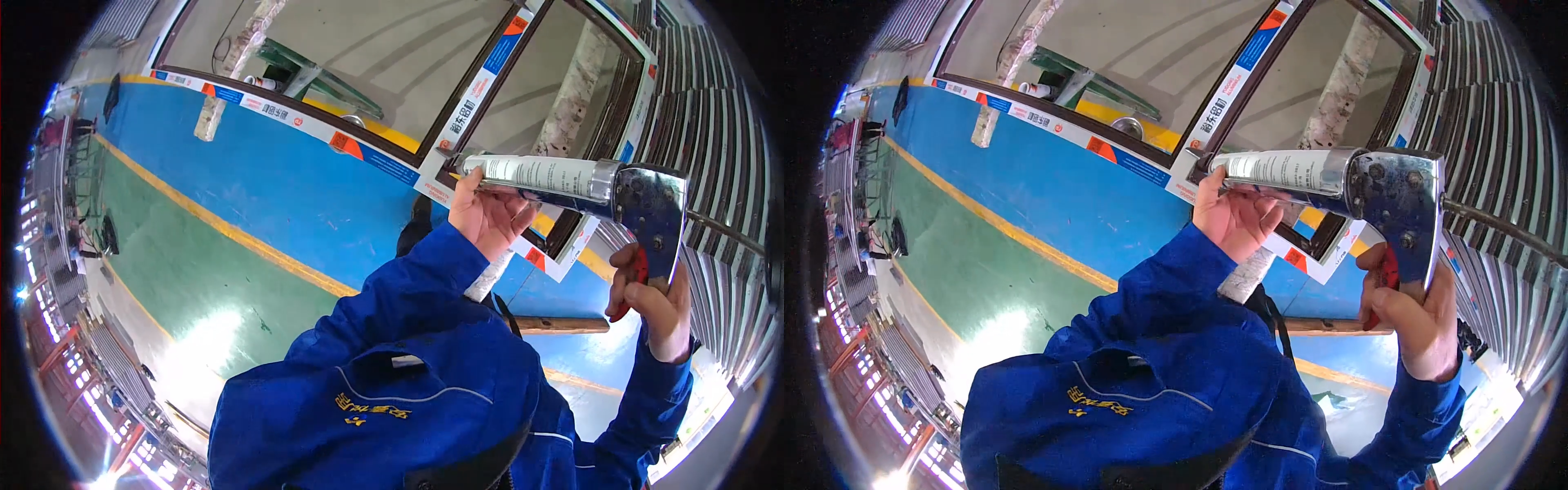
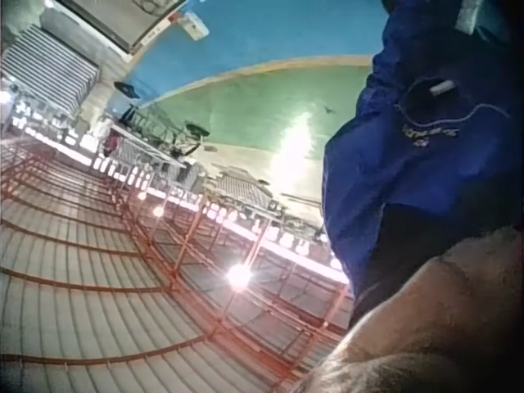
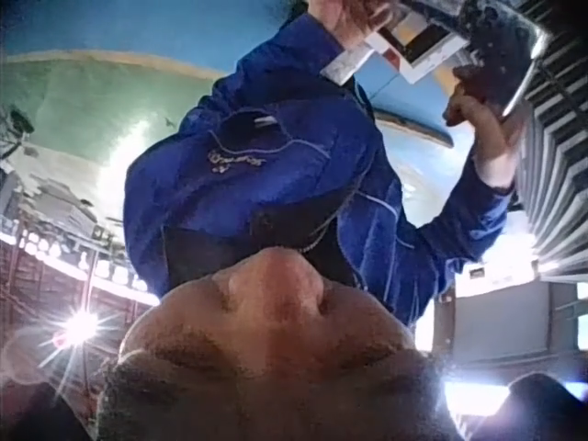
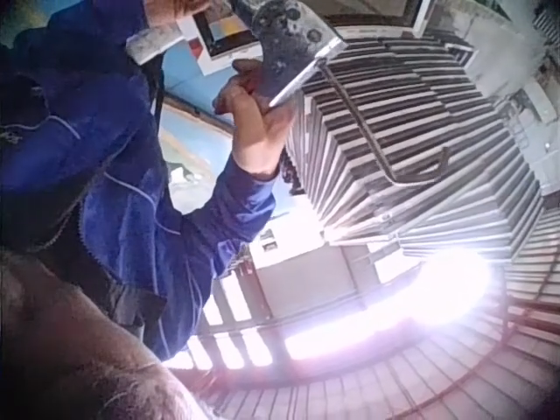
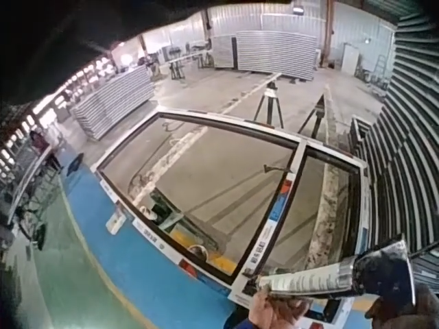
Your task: Applying sealant to the joints of a metal door or window frame using a caulking gun.
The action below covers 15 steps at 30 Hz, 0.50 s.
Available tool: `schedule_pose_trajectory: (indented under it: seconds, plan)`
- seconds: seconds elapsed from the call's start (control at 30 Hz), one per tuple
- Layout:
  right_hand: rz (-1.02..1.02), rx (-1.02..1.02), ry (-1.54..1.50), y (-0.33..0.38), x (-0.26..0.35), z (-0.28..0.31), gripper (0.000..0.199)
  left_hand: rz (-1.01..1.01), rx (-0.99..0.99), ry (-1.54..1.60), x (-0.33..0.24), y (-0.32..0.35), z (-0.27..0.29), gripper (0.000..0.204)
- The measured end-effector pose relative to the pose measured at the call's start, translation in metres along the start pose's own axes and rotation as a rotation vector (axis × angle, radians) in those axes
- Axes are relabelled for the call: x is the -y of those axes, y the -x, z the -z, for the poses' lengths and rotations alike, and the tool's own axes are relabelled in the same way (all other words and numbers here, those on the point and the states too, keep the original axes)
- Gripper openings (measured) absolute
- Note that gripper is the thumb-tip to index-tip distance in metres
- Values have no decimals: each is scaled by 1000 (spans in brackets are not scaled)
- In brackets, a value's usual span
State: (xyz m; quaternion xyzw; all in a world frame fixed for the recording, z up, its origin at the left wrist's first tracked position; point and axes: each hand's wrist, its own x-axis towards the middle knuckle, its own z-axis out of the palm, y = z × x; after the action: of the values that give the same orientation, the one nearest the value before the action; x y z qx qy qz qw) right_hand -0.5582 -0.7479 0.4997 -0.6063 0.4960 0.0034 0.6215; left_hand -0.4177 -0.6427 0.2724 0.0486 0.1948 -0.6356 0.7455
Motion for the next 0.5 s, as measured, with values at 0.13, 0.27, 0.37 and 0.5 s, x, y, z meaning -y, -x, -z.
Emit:
schedule_pose_trajectory:
  seconds: [0.13,0.27,0.37,0.5]
  plan:
    - [41,-59,-71,13,10,-20,56,69,36,96,-1,1,-4,49]
    - [-25,-32,-39,39,7,-11,67,178,-39,103,14,7,-15,46]
    - [49,-114,-231,62,-17,-1,68,184,-30,-46,24,11,-27,47]
    - [68,-197,-491,85,-72,13,63,195,25,-318,35,5,-54,48]
